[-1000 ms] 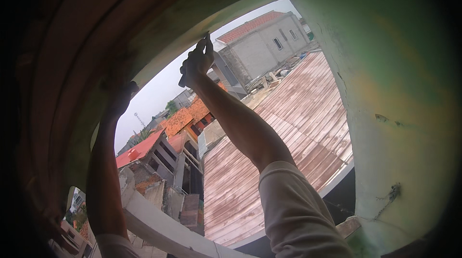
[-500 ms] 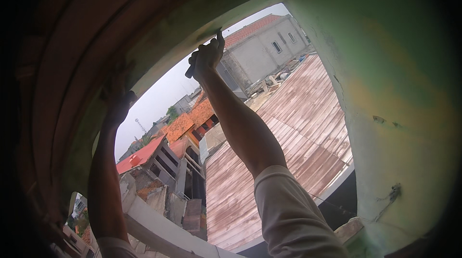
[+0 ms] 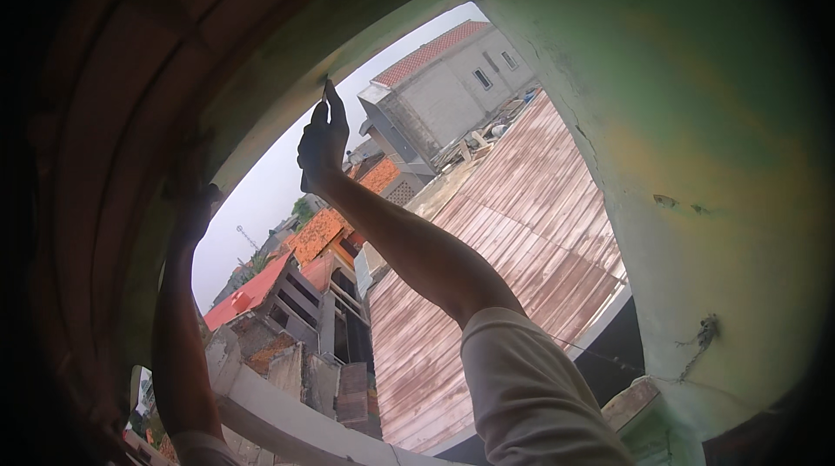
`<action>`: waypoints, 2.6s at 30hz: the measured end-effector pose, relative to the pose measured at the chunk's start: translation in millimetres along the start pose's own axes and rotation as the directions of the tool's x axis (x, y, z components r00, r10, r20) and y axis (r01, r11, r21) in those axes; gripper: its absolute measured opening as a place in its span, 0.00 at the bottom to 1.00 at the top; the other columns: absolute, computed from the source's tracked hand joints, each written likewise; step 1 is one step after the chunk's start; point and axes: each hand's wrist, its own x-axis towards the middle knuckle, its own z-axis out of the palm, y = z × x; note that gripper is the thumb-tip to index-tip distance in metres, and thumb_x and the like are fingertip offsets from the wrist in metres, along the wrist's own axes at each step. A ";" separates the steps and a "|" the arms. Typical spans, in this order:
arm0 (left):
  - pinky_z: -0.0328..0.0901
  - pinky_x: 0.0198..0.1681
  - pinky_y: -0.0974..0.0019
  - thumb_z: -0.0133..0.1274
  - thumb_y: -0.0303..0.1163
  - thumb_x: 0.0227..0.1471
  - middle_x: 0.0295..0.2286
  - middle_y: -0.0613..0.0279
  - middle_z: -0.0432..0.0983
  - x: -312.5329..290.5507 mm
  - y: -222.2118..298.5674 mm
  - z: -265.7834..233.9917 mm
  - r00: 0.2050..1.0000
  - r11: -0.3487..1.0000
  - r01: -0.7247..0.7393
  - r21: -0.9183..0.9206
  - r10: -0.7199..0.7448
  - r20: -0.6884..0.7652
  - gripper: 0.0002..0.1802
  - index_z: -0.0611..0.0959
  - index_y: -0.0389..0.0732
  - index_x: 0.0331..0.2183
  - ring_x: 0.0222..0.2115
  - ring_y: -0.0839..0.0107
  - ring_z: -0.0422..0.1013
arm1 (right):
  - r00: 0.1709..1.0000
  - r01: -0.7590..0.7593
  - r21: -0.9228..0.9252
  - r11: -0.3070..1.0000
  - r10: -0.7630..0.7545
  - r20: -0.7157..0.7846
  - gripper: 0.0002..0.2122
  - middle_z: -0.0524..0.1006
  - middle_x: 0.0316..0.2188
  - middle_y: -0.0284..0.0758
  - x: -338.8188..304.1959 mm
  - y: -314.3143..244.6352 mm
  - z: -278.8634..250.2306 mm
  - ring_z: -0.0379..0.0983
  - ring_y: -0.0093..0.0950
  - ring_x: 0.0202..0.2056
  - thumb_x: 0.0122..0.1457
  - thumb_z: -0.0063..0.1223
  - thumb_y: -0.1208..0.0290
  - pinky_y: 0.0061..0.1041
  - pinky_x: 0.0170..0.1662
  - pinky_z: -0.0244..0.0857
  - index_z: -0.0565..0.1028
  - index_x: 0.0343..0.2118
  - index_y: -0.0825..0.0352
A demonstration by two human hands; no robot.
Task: The person scrapes a green-painted wall with a metal scraper, removing loose paint and surface material. The person works on the upper wall area near an arched opening and then moves to a lower section, continuing to scrape the surface.
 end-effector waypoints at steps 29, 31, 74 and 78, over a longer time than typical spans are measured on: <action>0.31 0.73 0.46 0.54 0.31 0.34 0.71 0.54 0.45 -4.2 62.6 -25.3 0.984 0.980 -0.101 0.173 0.124 -0.128 0.54 0.64 0.52 0.68 0.73 0.53 0.36 | 0.982 -0.104 0.255 0.961 0.140 -0.127 0.18 0.57 0.13 0.22 46.8 -22.9 -3.3 0.50 0.15 0.12 0.73 0.36 0.60 0.23 0.16 0.37 0.68 0.63 0.44; 0.32 0.73 0.47 0.54 0.31 0.35 0.71 0.54 0.45 -8.6 32.6 -9.1 0.982 0.987 -0.089 0.133 0.110 -0.155 0.53 0.64 0.51 0.68 0.73 0.53 0.36 | 0.990 -0.037 0.320 0.947 0.079 -0.120 0.19 0.60 0.15 0.23 14.3 -15.0 15.6 0.51 0.15 0.12 0.73 0.37 0.64 0.24 0.14 0.37 0.66 0.64 0.43; 0.29 0.72 0.43 0.57 0.32 0.34 0.71 0.52 0.45 9.1 1.0 -19.6 0.996 0.994 0.008 0.106 0.001 -0.087 0.55 0.63 0.51 0.69 0.72 0.49 0.35 | 0.994 -0.018 0.065 0.998 0.025 -0.102 0.21 0.69 0.31 0.28 15.4 -12.5 30.8 0.56 0.18 0.13 0.75 0.34 0.64 0.26 0.15 0.55 0.61 0.69 0.45; 0.30 0.72 0.43 0.57 0.32 0.33 0.71 0.49 0.43 -4.8 17.4 -21.9 0.987 0.973 0.046 0.227 -0.010 -0.158 0.55 0.64 0.54 0.68 0.71 0.46 0.36 | 0.977 -0.131 0.092 0.987 0.144 -0.154 0.21 0.68 0.22 0.27 63.2 -104.5 4.1 0.55 0.16 0.15 0.75 0.30 0.56 0.20 0.17 0.48 0.63 0.68 0.39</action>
